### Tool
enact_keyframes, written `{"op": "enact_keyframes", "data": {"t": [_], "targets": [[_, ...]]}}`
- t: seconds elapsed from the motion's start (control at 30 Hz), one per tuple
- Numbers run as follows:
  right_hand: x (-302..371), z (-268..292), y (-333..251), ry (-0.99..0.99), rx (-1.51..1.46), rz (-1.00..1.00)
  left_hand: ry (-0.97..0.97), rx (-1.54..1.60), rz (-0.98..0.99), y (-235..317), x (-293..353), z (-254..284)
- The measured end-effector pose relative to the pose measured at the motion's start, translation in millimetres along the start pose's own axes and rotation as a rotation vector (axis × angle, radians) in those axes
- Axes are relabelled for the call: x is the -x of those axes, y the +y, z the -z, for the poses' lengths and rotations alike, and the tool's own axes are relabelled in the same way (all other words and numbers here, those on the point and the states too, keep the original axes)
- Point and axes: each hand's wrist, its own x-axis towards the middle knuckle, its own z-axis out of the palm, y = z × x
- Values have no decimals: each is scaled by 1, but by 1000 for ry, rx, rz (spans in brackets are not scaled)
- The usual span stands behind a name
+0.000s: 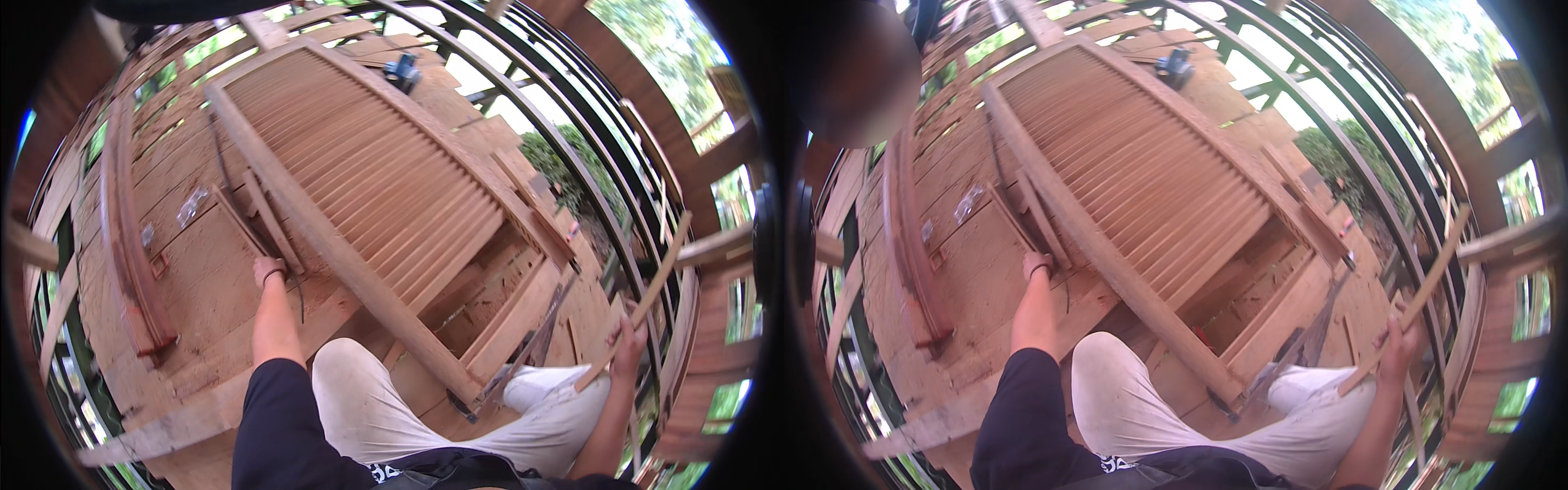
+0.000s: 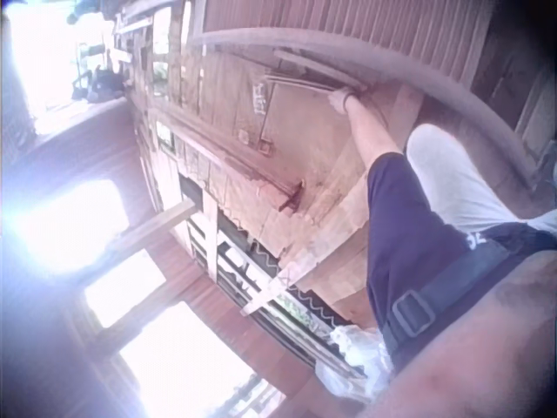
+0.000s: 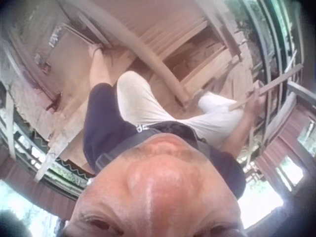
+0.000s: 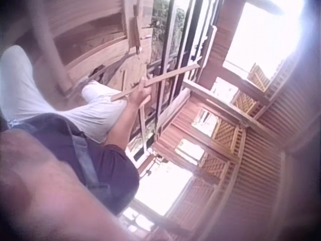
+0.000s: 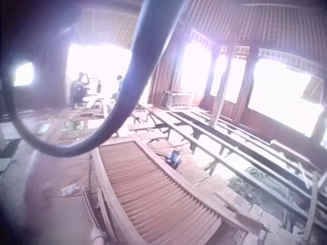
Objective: The person assembles a wooden slatted structure by hand, positioning slats and using a hammer to secure them. The person also applies glue to joints and uses a saw to trim pieces.
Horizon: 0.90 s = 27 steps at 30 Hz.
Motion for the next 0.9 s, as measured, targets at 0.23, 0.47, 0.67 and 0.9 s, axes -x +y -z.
{"op": "enact_keyframes", "data": {"t": [0.23, 0.47, 0.67, 0.9], "targets": [[13, -6, -1, 27, -8, 46, -74, 10, -253, 12, -45, -19], [21, -12, -10, -32, -74, -8, -137, 70, -340, 60, -76, -35], [29, -11, -14, -44, -67, 29, -206, 173, -339, 56, -102, -21], [44, -6, -30, -4, -36, 51, -444, 536, -228, -12, -116, 32]]}}
